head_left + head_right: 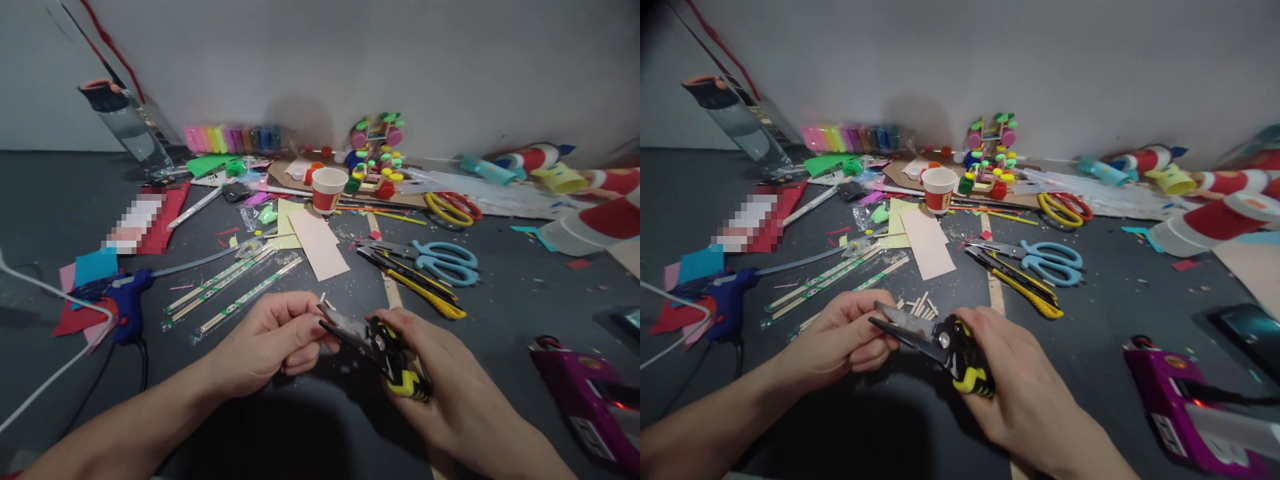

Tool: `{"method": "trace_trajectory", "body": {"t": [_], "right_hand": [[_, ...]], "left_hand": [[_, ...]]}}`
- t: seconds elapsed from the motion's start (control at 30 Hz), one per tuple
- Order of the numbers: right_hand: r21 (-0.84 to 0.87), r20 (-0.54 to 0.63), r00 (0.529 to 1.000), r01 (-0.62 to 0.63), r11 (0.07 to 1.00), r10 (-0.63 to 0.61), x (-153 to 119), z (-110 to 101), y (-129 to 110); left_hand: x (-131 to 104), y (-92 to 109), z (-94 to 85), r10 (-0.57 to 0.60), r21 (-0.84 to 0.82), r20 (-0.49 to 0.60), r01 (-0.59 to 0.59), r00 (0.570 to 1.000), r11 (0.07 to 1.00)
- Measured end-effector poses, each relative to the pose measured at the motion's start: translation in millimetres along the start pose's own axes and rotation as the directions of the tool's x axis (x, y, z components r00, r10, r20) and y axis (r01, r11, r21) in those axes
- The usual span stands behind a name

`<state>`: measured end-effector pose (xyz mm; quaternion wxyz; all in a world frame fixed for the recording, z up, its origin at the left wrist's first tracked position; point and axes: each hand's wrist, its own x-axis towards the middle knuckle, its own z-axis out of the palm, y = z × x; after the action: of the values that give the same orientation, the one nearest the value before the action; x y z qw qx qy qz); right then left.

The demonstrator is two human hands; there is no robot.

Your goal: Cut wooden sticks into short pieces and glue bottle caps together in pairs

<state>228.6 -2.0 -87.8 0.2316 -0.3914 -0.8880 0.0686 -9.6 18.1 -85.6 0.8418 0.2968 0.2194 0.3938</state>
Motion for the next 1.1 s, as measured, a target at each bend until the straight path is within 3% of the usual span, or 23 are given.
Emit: {"method": "trace_trajectory", "body": {"t": [0.2, 0.4, 0.5, 0.6, 0.67, 0.83, 1.0, 1.1], "right_hand": [[0.035, -0.029, 0.998, -0.054, 0.998, 0.055, -2.5, 4.1, 1.4], [0.038, -0.093, 0.985, -0.143, 0.989, 0.146, -0.1, 7.1, 4.0], [0.036, -0.094, 0.984, -0.151, 0.988, 0.153, 1.8, 6.4, 5.2], [0.037, -0.088, 0.982, -0.162, 0.986, 0.165, 1.6, 7.2, 6.0], [0.036, -0.083, 0.984, -0.155, 0.987, 0.157, 0.9, 8.4, 5.9], [0.066, -0.044, 0.992, -0.111, 0.992, 0.115, 1.8, 10.1, 2.0], [0.054, -0.071, 0.995, -0.067, 0.996, 0.071, 6.3, 9.8, -1.2], [0.037, -0.072, 0.995, -0.059, 0.998, 0.061, 7.5, 9.5, -0.5]], "left_hand": [[-1.0, -1.6, 1.7, 0.011, 0.015, -0.03, -0.011, 0.999, 1.0], [-2.1, 2.3, 2.8, 0.085, 0.242, 0.026, -0.089, 0.996, 0.966], [-2.7, 5.1, 6.7, 0.163, 0.345, -0.06, -0.132, 0.985, 0.929], [-1.4, 5.9, 7.1, 0.305, 0.425, -0.195, -0.2, 0.932, 0.883], [0.2, 5.6, 5.4, 0.314, 0.343, -0.222, -0.227, 0.923, 0.911], [3.0, 3.8, 2.1, 0.139, -0.032, -0.129, -0.144, 0.982, 0.989], [4.3, -1.2, -1.3, 0.068, -0.157, -0.041, -0.073, 0.997, 0.985], [4.7, -3.6, -3.0, 0.029, -0.145, 0.025, -0.025, 0.999, 0.989]]}}
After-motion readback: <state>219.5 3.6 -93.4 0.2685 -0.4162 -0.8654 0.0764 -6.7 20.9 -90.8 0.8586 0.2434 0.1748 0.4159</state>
